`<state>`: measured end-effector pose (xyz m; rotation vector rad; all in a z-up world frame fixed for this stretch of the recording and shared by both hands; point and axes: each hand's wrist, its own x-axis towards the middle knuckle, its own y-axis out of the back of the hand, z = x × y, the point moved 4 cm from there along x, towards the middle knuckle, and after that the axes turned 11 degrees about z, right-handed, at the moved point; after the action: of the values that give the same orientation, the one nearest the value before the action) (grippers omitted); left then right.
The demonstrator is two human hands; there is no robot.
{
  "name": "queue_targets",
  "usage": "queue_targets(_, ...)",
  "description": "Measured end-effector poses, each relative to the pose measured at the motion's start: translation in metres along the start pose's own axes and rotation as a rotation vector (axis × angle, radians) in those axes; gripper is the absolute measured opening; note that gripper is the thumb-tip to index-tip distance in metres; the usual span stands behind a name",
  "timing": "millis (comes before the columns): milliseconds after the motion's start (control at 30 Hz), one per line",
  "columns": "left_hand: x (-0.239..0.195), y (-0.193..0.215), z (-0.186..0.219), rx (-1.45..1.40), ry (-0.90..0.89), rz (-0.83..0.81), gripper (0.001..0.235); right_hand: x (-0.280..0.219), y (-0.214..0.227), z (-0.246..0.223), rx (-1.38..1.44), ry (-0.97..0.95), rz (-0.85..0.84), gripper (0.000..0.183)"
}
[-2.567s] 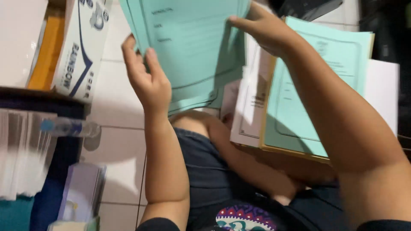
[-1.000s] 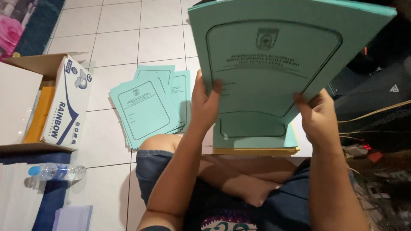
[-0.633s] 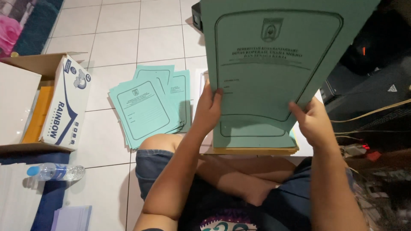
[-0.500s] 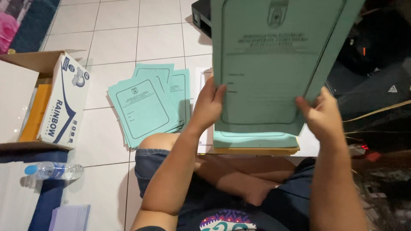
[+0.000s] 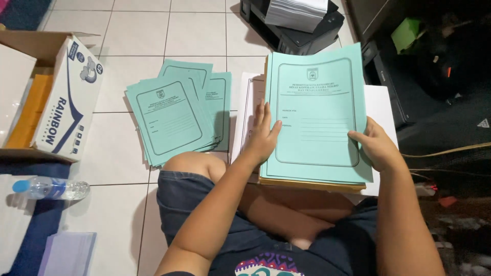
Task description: The person sits on the floor and repeatedly picks up stacks of light green documents, aligns them, and places them onto a larger pile. The person handles the documents by hand, organizing them into a neat stack.
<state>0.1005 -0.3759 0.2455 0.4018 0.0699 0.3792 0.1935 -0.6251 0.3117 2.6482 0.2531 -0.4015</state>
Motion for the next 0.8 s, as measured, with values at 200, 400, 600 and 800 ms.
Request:
queue_targets(200,-0.005,0.006,-0.003,-0.282,-0.018,0.05,0.067,-0.035,-0.024,-0.033,-0.1,0.164,0.091,0.072)
queue_targets(400,0.0,-0.004,-0.024,-0.261,-0.126,0.044,0.063,-0.041,-0.023,-0.042,-0.145,0.207,0.055,0.073)
queue_targets(600,0.002,-0.011,-0.042,-0.292,0.006,0.037,0.065,0.037,0.039,0.046,-0.223,0.494,0.348,0.079)
queue_targets(800,-0.001,-0.01,-0.038,-0.389,0.068,0.016,0.064,0.008,-0.017,0.034,-0.222,0.293,0.031,0.072)
